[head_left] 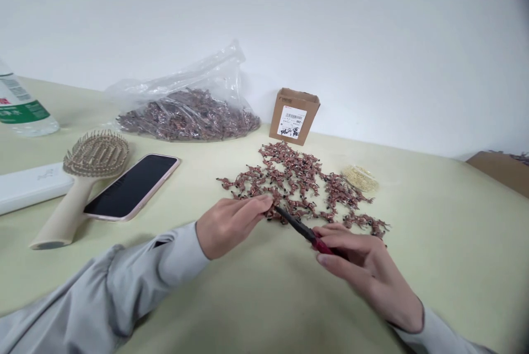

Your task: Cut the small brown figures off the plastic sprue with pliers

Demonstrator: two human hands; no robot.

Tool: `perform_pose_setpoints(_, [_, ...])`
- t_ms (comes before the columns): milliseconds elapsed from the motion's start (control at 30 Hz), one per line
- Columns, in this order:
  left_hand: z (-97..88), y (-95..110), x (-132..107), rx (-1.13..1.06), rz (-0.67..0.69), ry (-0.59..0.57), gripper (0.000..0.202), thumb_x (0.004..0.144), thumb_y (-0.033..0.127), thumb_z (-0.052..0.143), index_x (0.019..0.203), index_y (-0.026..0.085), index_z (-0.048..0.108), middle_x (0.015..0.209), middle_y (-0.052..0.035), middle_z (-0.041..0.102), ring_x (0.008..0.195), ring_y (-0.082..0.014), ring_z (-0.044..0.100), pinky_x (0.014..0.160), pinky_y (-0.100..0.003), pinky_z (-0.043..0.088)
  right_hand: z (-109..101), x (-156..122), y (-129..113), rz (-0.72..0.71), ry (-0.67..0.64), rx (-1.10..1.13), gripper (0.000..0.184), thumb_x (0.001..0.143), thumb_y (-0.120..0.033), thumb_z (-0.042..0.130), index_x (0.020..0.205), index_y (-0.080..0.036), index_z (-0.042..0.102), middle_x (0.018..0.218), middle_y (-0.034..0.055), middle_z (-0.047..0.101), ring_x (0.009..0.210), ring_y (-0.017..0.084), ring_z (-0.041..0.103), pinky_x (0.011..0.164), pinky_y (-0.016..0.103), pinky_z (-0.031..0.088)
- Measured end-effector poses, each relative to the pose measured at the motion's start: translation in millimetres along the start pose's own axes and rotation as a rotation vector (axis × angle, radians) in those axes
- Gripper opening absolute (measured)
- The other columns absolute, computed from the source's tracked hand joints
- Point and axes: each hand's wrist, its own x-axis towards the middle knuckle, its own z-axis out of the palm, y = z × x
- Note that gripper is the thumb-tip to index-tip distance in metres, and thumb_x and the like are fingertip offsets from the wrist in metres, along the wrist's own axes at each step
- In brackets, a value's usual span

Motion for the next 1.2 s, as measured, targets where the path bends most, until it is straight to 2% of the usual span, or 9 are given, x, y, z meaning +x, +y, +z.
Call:
perform_pose_setpoints(133, [-5.7, -9.0, 1.5, 0.008, 0.159, -0.018, 0.029, 0.077, 0.008, 0.048, 0.099, 0.025, 0.056, 0.102, -0.0057, 0.065, 0.088, -0.0177, 0.063, 0.073, -0.026, 0.052, 1.5, -0.4, 1.8, 0.197, 0.009, 0.234, 0.013, 0.066, -0.025, 0.066, 0.078, -0.020, 0.067, 0.093, 0.0069, 0.063, 0.094, 0.023, 0.056, 0.070, 0.029, 0.051])
perform_pose_setpoints(300, [-12.4, -5.0, 6.8, 0.026, 0.347, -0.031, 0.033, 0.080, 0.005, 0.042, 0.108, 0.018, 0.051, 0.107, -0.0106, 0.062, 0.101, -0.0179, 0.056, 0.085, -0.030, 0.048, 3.4, -1.0, -1.5, 0.363, -0.009, 0.479, 0.014, 0.059, -0.024, 0.071, 0.072, -0.020, 0.068, 0.090, 0.0060, 0.066, 0.083, 0.020, 0.061, 0.067, 0.026, 0.051])
perform_pose_setpoints(400, [-12.9, 1.5, 6.9, -0.022, 0.310, 0.006, 0.028, 0.083, 0.009, 0.039, 0.106, 0.019, 0.053, 0.108, -0.0104, 0.061, 0.105, -0.0180, 0.053, 0.089, -0.034, 0.045, 2.3, -0.1, -5.8, 0.445, -0.048, 0.567, 0.014, 0.058, -0.022, 0.071, 0.071, -0.018, 0.069, 0.079, 0.0052, 0.068, 0.067, 0.014, 0.060, 0.058, 0.022, 0.048])
perform_pose_setpoints(500, [-11.2, 6.6, 5.0, -0.049, 0.217, 0.011, 0.025, 0.085, 0.014, 0.038, 0.101, 0.021, 0.055, 0.108, -0.0088, 0.061, 0.106, -0.0178, 0.052, 0.091, -0.038, 0.044, 0.9, 1.5, -8.3, 0.491, -0.124, 0.613, 0.015, 0.059, -0.021, 0.070, 0.073, -0.016, 0.070, 0.072, 0.0054, 0.067, 0.054, 0.009, 0.051, 0.049, 0.020, 0.042])
perform_pose_setpoints(600, [-9.3, 6.0, 3.4, -0.082, 0.205, 0.030, 0.024, 0.085, 0.016, 0.040, 0.100, 0.021, 0.057, 0.107, -0.0084, 0.062, 0.106, -0.0185, 0.052, 0.092, -0.040, 0.044, 0.5, 2.5, -7.8, 0.497, -0.181, 0.657, 0.014, 0.061, -0.020, 0.068, 0.075, -0.015, 0.070, 0.073, 0.0056, 0.065, 0.053, 0.008, 0.046, 0.049, 0.020, 0.039])
perform_pose_setpoints(700, [-8.4, -0.5, 3.0, -0.113, 0.247, 0.054, 0.027, 0.084, 0.013, 0.041, 0.105, 0.022, 0.054, 0.109, -0.0078, 0.060, 0.105, -0.0189, 0.053, 0.091, -0.038, 0.045, 1.0, 2.6, -5.6, 0.497, -0.172, 0.675, 0.015, 0.061, -0.019, 0.067, 0.076, -0.015, 0.069, 0.073, 0.0053, 0.064, 0.053, 0.008, 0.044, 0.048, 0.020, 0.037])
perform_pose_setpoints(867, [-6.4, -11.1, 2.0, -0.060, 0.270, 0.010, 0.034, 0.078, 0.007, 0.048, 0.106, 0.024, 0.054, 0.109, -0.0043, 0.061, 0.099, -0.0173, 0.057, 0.086, -0.030, 0.048, 1.0, 2.5, -2.1, 0.471, -0.138, 0.654, 0.015, 0.062, -0.020, 0.067, 0.077, -0.015, 0.069, 0.069, 0.0042, 0.063, 0.053, 0.009, 0.045, 0.048, 0.021, 0.037])
perform_pose_setpoints(1100, [0.2, -9.4, -2.1, 0.092, 0.250, 0.057, 0.029, 0.075, 0.008, 0.051, 0.099, 0.024, 0.056, 0.101, -0.0035, 0.065, 0.084, -0.0146, 0.064, 0.072, -0.022, 0.053, -5.2, 2.6, 6.6, 0.277, -0.160, 0.527, 0.011, 0.069, -0.020, 0.060, 0.078, -0.019, 0.065, 0.084, 0.0066, 0.065, 0.066, 0.015, 0.056, 0.056, 0.024, 0.046])
perform_pose_setpoints(1200, [0.6, -4.3, -1.5, 0.123, 0.162, 0.018, 0.021, 0.077, 0.012, 0.050, 0.092, 0.023, 0.059, 0.093, -0.0029, 0.069, 0.081, -0.0145, 0.065, 0.070, -0.021, 0.053, -7.7, 2.3, 6.3, 0.198, -0.174, 0.408, 0.009, 0.070, -0.020, 0.059, 0.078, -0.020, 0.063, 0.089, 0.0062, 0.064, 0.076, 0.018, 0.059, 0.065, 0.028, 0.049])
